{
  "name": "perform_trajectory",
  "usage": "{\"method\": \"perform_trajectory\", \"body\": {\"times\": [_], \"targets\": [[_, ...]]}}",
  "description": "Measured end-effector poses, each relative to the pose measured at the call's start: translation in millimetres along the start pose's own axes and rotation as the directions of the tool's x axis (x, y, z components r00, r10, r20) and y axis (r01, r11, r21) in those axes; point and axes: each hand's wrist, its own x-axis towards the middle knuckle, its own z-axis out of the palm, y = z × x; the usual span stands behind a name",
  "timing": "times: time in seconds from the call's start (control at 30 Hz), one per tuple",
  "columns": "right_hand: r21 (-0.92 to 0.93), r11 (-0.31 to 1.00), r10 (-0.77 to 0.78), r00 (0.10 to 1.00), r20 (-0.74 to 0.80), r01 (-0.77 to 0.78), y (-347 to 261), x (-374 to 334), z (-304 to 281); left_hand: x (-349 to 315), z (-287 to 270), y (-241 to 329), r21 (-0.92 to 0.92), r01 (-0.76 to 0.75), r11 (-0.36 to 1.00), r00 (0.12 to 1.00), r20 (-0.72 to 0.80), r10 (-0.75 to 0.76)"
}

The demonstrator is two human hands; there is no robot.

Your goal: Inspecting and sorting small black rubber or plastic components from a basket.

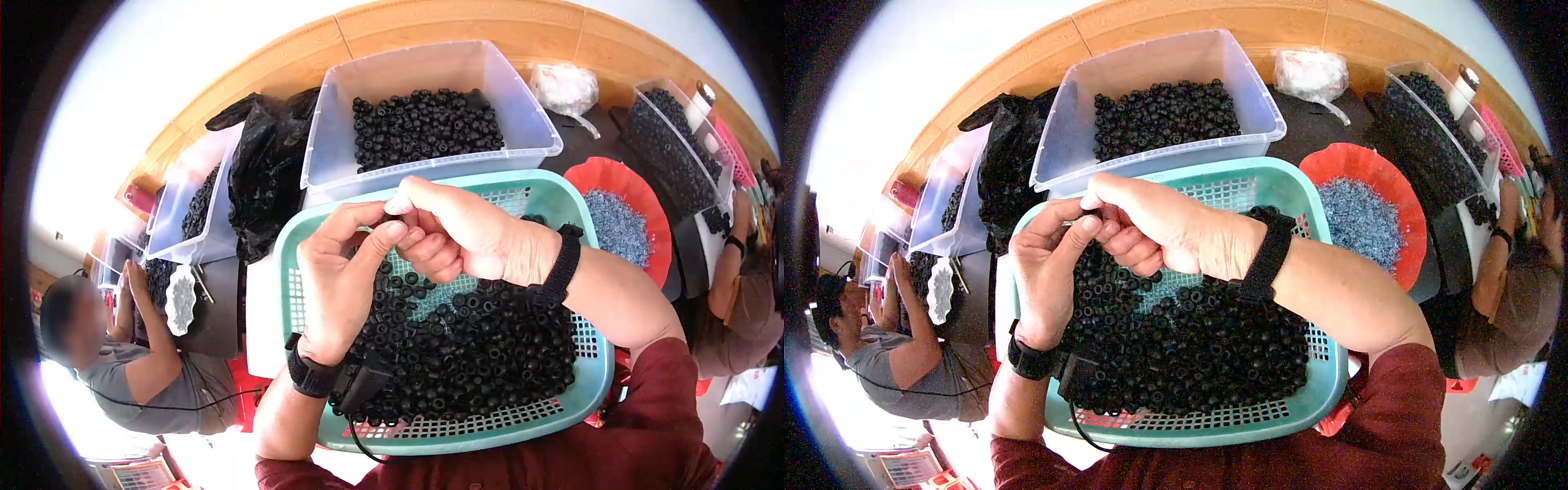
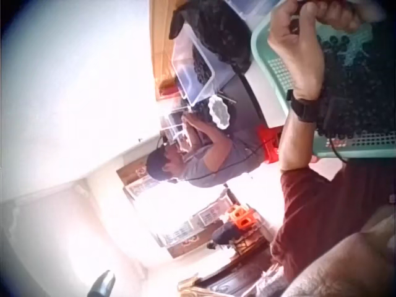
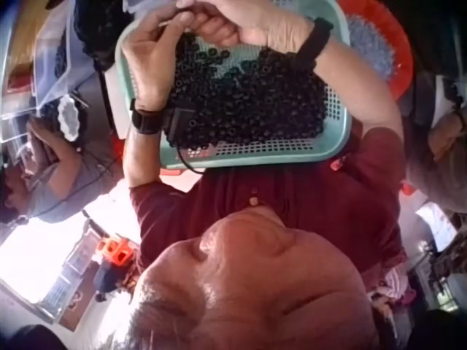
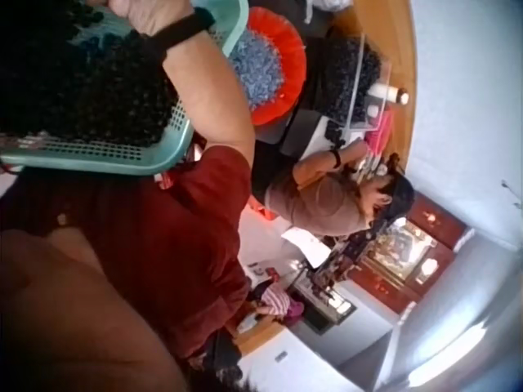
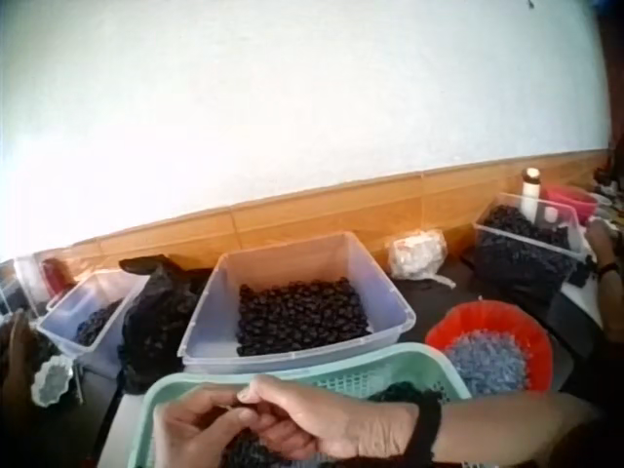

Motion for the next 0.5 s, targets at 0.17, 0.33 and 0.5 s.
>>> {"method": "perform_trajectory", "body": {"times": [0.17, 0.33, 0.5], "targets": [[0.117, 0.992, -0.031, 0.995, -0.096, 0.043, 6, -3, 14, -3, 6, 1, -0.109, 0.036, 0.993, 0.997, -0.058, -0.043], [0.154, 0.979, -0.107, 0.978, -0.18, 0.135, 15, 3, 10, 3, 6, -6, -0.092, 0.138, 0.986, 0.989, -0.047, -0.143], [0.128, 0.98, -0.138, 0.984, -0.113, 0.152, 8, -5, 14, 2, 0, -5, -0.2, 0.048, 0.979, 0.998, -0.019, -0.053]]}}
